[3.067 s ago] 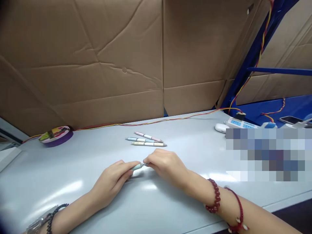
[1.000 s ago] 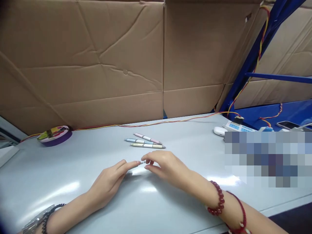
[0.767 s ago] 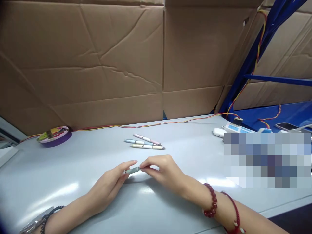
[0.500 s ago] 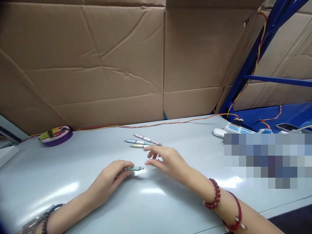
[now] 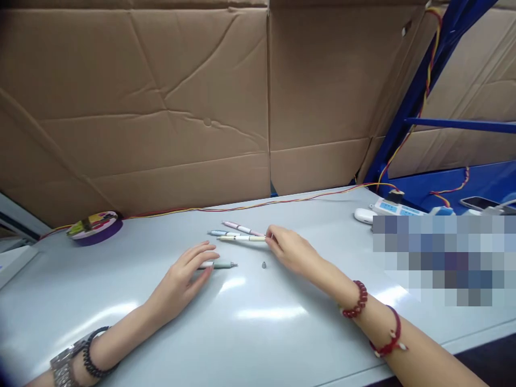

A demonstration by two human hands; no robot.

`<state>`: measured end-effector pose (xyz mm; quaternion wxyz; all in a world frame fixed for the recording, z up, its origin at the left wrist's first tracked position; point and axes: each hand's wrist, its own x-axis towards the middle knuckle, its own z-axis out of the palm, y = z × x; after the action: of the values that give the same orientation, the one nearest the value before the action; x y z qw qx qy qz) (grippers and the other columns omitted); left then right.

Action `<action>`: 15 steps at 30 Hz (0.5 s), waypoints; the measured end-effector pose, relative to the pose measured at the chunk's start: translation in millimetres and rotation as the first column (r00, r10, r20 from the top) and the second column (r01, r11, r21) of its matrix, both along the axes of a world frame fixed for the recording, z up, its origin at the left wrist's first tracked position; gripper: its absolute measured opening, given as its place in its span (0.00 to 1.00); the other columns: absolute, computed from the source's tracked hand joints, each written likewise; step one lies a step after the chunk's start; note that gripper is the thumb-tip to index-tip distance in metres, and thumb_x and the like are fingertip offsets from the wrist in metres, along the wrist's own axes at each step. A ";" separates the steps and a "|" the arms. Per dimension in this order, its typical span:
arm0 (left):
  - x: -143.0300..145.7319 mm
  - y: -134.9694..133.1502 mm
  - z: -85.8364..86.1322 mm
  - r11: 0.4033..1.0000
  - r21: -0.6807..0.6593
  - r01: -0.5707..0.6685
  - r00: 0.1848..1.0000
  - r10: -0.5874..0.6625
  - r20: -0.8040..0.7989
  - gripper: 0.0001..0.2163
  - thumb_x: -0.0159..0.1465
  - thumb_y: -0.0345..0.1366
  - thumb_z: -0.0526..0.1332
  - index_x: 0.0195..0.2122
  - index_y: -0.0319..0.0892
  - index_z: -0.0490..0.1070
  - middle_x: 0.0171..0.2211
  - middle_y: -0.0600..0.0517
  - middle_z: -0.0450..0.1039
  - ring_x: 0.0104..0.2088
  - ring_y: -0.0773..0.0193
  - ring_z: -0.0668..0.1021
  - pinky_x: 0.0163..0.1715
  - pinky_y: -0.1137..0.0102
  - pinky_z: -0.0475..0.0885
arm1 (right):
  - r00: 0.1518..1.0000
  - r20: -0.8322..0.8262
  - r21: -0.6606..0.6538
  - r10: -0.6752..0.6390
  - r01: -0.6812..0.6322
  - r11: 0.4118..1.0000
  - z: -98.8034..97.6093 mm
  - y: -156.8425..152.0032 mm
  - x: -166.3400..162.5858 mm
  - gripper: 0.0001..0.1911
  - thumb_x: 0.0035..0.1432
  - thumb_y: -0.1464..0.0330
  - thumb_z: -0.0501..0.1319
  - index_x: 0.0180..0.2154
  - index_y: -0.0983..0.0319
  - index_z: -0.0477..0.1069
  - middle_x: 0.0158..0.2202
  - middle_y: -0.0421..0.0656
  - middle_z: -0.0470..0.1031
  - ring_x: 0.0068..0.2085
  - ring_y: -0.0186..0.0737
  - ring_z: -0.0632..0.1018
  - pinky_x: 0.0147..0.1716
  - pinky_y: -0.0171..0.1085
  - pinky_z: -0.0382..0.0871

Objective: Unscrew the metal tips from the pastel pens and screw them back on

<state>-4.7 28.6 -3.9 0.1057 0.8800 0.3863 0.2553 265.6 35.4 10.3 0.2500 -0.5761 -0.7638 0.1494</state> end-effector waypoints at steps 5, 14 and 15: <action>0.0 -10.3 1.1 0.990 -0.023 0.140 0.987 -0.137 0.080 0.11 0.62 0.25 0.46 0.31 0.43 0.65 0.32 0.50 0.70 0.36 0.61 0.71 0.36 0.68 0.67 | 0.881 -0.473 0.201 -0.016 0.126 0.972 16.2 -12.1 -5.4 0.21 0.66 0.58 0.39 0.22 0.59 0.49 0.19 0.35 0.50 0.21 0.33 0.55 0.20 0.34 0.50; 3.7 -17.2 11.9 0.824 -0.492 0.283 0.951 -0.174 0.255 0.09 0.64 0.38 0.48 0.31 0.41 0.62 0.24 0.54 0.65 0.23 0.68 0.67 0.25 0.74 0.63 | 0.861 -0.365 0.017 0.355 -0.375 0.927 2.3 -41.7 -37.5 0.25 0.65 0.57 0.45 0.18 0.62 0.55 0.17 0.35 0.56 0.20 0.29 0.59 0.20 0.31 0.54; 6.0 -20.5 14.0 0.772 -0.557 0.305 0.939 -0.147 0.310 0.09 0.63 0.41 0.53 0.33 0.41 0.62 0.26 0.54 0.65 0.25 0.68 0.68 0.26 0.74 0.63 | 0.864 -0.326 0.057 0.383 -0.387 0.920 -1.0 -45.3 -42.9 0.24 0.65 0.57 0.45 0.21 0.62 0.60 0.18 0.36 0.60 0.21 0.30 0.61 0.21 0.30 0.56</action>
<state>1.3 8.1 10.1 0.4550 0.8026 0.3210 0.2138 222.7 -10.0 9.3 0.3367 -0.3801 -0.8096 0.2944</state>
